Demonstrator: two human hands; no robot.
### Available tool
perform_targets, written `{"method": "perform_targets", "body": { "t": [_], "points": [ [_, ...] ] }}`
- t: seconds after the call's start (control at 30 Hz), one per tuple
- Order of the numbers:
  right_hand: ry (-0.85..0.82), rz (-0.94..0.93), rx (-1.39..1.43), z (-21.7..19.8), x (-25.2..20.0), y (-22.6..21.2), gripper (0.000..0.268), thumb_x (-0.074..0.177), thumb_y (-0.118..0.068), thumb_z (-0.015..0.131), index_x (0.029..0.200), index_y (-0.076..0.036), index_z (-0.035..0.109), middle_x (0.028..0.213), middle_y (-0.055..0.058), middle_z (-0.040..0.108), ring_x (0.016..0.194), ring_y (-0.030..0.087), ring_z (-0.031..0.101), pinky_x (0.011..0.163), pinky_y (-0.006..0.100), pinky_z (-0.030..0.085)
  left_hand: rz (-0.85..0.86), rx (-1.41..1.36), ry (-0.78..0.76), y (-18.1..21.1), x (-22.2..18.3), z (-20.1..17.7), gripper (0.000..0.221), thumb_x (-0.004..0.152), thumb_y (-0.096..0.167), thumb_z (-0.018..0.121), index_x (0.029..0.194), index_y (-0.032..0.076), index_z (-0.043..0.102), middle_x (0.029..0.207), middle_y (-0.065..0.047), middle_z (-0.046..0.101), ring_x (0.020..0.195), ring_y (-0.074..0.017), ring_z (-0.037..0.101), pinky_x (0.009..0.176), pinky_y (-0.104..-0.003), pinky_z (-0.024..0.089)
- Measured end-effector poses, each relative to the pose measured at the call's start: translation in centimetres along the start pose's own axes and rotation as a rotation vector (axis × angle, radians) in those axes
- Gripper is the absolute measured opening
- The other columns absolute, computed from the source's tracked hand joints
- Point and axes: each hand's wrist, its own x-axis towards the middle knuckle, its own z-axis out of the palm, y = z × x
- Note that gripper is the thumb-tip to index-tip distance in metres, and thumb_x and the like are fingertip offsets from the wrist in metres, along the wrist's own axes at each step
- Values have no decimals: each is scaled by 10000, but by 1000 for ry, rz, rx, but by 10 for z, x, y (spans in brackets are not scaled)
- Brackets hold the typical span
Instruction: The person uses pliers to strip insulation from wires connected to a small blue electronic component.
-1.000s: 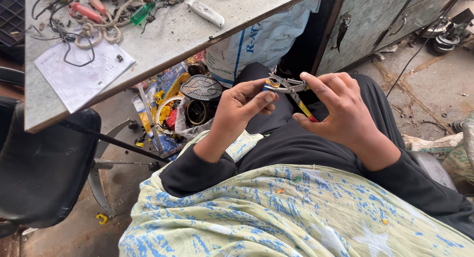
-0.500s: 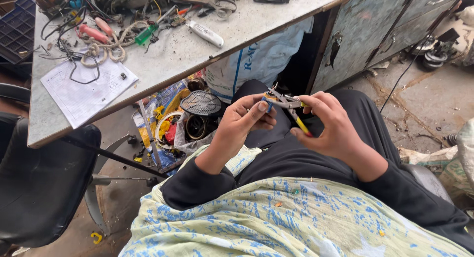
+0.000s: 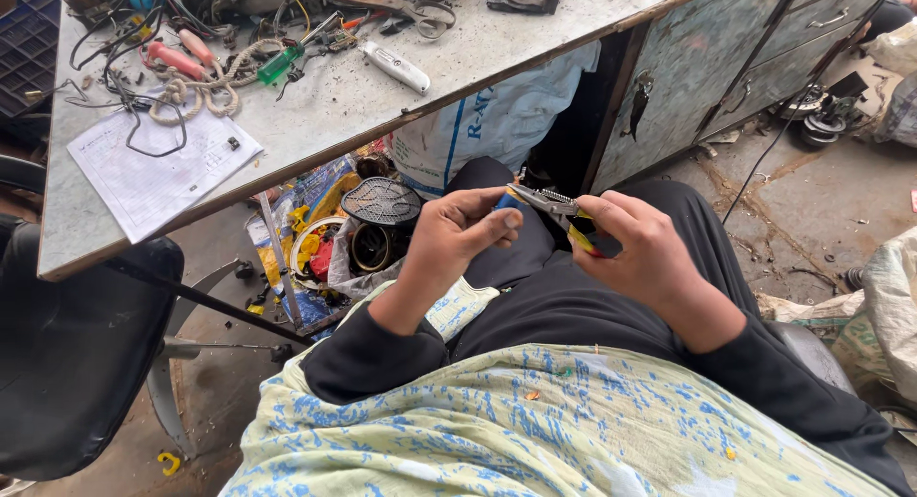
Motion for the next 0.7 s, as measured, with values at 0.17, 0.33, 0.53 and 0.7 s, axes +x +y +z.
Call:
{"method": "perform_targets", "body": {
  "t": [0.17,0.33,0.53,0.7],
  "points": [
    [-47,74,222,4,-3,9,513,799,-130,828,1263,-23,637,942,63,622,786,192,629,701,303,522,-22,-62,-13,6,-2,9,403,1002,180,711,1313,-71,659,1039,-91,760,875,-120,723,787,-269,623],
    [20,-115,-56,-11,3,-5,730,683,-248,874,1316,-22,587,1132,131,597,1090,318,571,1012,473,408,-23,-132,-5,10,-2,9,408,999,213,713,1282,-76,660,1016,-123,770,876,-148,747,778,-284,633],
    [33,-125,-76,-12,7,-12,704,711,-270,854,1324,-63,578,1216,134,595,1183,331,553,1079,483,370,40,-1,-46,8,-5,4,393,997,153,736,1287,-100,653,1045,-141,754,896,-147,724,792,-291,617],
    [234,-101,-210,-29,4,2,676,737,-201,848,1335,-58,568,1258,133,600,1230,347,546,1105,476,392,-17,-97,104,3,-3,-4,381,962,172,724,1244,-65,628,1037,-169,763,837,-177,747,767,-315,642]
  ]
}}
